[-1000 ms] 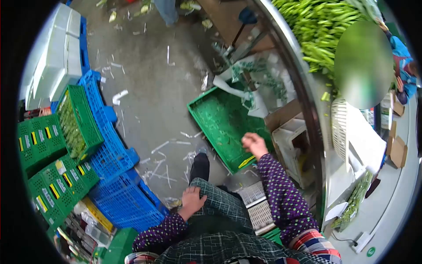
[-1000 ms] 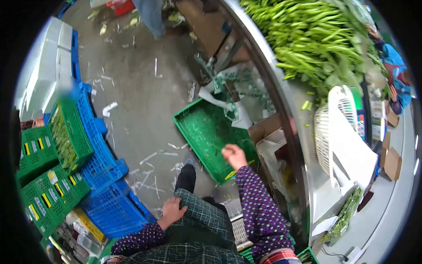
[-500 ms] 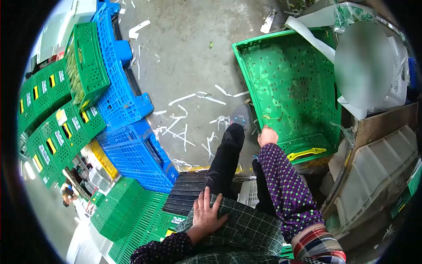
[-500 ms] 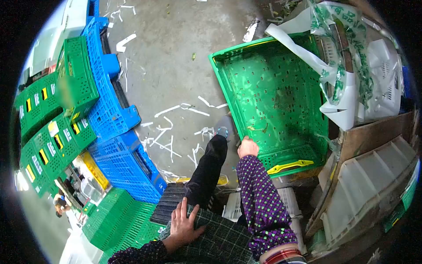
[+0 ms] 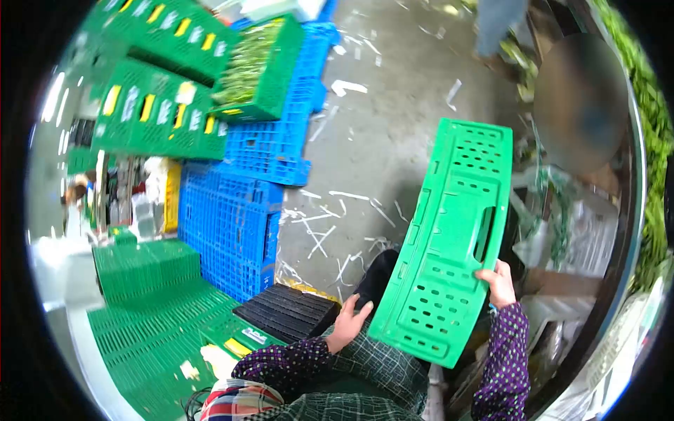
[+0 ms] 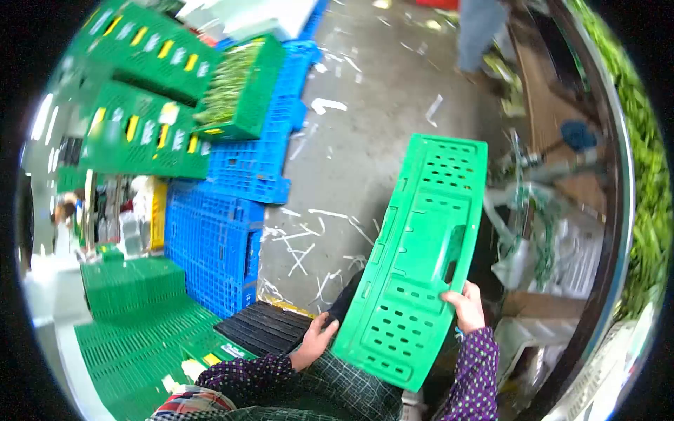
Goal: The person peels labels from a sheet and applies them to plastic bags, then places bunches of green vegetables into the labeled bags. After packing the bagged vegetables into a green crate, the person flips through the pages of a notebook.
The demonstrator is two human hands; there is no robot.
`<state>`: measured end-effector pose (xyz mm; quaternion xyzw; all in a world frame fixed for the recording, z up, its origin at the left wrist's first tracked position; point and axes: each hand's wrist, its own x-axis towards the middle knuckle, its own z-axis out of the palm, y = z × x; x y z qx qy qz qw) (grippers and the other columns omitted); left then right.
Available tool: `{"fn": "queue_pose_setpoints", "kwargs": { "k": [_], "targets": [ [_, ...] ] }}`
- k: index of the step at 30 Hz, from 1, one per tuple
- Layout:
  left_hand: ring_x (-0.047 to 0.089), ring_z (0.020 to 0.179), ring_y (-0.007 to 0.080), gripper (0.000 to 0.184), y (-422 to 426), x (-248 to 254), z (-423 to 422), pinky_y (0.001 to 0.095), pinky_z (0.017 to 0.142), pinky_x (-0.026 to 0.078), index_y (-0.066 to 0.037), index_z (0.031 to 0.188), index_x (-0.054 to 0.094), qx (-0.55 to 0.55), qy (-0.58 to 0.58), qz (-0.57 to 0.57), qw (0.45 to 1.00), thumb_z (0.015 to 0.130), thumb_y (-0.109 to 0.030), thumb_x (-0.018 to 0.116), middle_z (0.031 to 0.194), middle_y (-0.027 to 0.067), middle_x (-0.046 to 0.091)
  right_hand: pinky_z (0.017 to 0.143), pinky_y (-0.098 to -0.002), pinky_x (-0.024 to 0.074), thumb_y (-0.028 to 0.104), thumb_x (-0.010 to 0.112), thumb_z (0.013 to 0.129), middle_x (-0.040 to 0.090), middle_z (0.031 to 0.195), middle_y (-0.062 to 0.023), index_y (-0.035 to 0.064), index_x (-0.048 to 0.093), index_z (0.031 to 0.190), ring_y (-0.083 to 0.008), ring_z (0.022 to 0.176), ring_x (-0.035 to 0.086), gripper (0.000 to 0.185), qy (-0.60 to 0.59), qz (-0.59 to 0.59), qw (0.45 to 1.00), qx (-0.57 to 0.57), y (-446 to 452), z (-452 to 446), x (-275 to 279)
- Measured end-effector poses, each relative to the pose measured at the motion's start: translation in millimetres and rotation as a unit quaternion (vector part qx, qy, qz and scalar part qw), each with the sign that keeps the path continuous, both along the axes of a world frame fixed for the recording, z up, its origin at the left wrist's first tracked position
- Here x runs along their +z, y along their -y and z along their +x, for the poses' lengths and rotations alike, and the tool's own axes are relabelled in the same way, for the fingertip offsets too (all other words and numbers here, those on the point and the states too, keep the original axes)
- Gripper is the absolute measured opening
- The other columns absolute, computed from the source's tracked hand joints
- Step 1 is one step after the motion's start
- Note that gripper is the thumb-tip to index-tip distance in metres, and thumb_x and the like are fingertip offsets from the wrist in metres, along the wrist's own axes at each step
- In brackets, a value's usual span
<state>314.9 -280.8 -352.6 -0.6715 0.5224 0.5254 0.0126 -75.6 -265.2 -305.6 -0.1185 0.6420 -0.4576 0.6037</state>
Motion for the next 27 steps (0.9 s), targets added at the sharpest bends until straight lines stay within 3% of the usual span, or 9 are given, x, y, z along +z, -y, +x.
{"fn": "queue_pose_setpoints", "kwargs": {
  "k": [1,2,3,4,6,14,18,23,27],
  "targets": [
    [0.046,0.122,0.0257,0.054,9,14,1,0.0398,0.102,0.038,0.001,0.133,0.041,0.067,-0.102,0.052,0.991,0.093,-0.032,0.055,0.135,0.0157,0.046,0.076,-0.0288,0.0485,0.013,0.060,0.077,0.066,0.092,-0.0064,-0.0032,0.061,0.106,-0.0152,0.080,0.062,0.034,0.008,-0.028,1.000,-0.005,13,4,33],
    [0.045,0.122,0.0215,0.049,11,16,14,0.0396,0.101,0.039,0.000,0.135,0.040,-0.194,-0.127,-0.153,0.961,0.096,-0.028,0.051,0.136,0.0131,0.046,0.079,-0.0298,0.0481,0.021,0.061,0.082,0.066,0.097,-0.0063,-0.0021,0.060,0.109,-0.0157,0.083,0.062,0.036,0.016,-0.055,0.998,-0.009,28,13,61],
    [0.045,0.122,0.0215,0.048,7,17,20,0.0391,0.102,0.038,-0.001,0.135,0.041,0.006,-0.303,0.022,0.953,0.096,-0.029,0.050,0.137,0.0115,0.046,0.083,-0.0318,0.0468,0.033,0.059,0.085,0.064,0.103,-0.0069,-0.0015,0.057,0.114,-0.0168,0.089,0.060,0.045,0.112,-0.085,0.988,-0.057,34,26,76],
    [0.045,0.122,0.0214,0.048,11,36,16,0.0387,0.102,0.037,-0.003,0.136,0.042,0.196,-0.460,0.191,0.844,0.096,-0.029,0.049,0.138,0.0099,0.045,0.087,-0.0337,0.0454,0.044,0.057,0.088,0.063,0.109,-0.0075,-0.0009,0.054,0.119,-0.0178,0.096,0.059,0.054,0.210,-0.111,0.966,-0.100,38,42,89],
    [0.044,0.123,0.0206,0.050,37,79,1,0.0372,0.104,0.035,-0.006,0.135,0.042,0.333,-0.438,0.206,0.810,0.096,-0.036,0.046,0.138,0.0063,0.045,0.092,-0.0372,0.0432,0.056,0.049,0.089,0.060,0.115,-0.0092,-0.0008,0.051,0.125,-0.0209,0.106,0.055,0.067,0.212,-0.124,0.968,-0.045,46,98,157],
    [0.039,0.129,0.0251,0.084,89,158,43,0.0511,0.101,0.033,-0.018,0.144,0.032,0.455,-0.511,0.262,0.681,0.085,-0.076,0.020,0.147,0.0049,0.036,0.091,-0.0304,0.0404,0.017,0.066,0.080,0.060,0.107,-0.0105,-0.0053,0.051,0.118,-0.0175,0.100,0.053,0.047,-0.084,-0.073,0.959,0.260,191,219,220],
    [0.036,0.131,0.0261,0.088,89,182,101,0.0500,0.103,0.030,-0.018,0.145,0.030,0.528,-0.586,0.208,0.579,0.083,-0.079,0.017,0.148,0.0050,0.033,0.086,-0.0309,0.0433,0.022,0.065,0.084,0.062,0.098,-0.0086,-0.0061,0.055,0.111,-0.0167,0.092,0.055,0.040,-0.129,-0.139,0.797,0.573,275,316,236],
    [0.036,0.129,0.0245,0.090,108,178,147,0.0450,0.104,0.029,-0.018,0.144,0.033,0.630,-0.592,0.137,0.484,0.082,-0.080,0.016,0.146,0.0036,0.037,0.050,-0.0277,0.0221,0.031,0.049,0.096,0.037,0.064,0.0060,0.0022,0.045,0.067,-0.0042,0.061,0.030,0.041,-0.253,-0.161,0.729,0.615,335,441,254],
    [0.035,0.128,0.0222,0.084,129,225,203,0.0408,0.103,0.028,-0.019,0.144,0.033,0.683,-0.592,-0.004,0.427,0.085,-0.077,0.017,0.146,-0.0001,0.036,0.051,-0.0272,0.0244,0.031,0.047,0.098,0.038,0.064,0.0058,0.0025,0.044,0.068,-0.0053,0.061,0.031,0.042,-0.246,-0.261,0.640,0.680,371,555,280]
  ]
}}
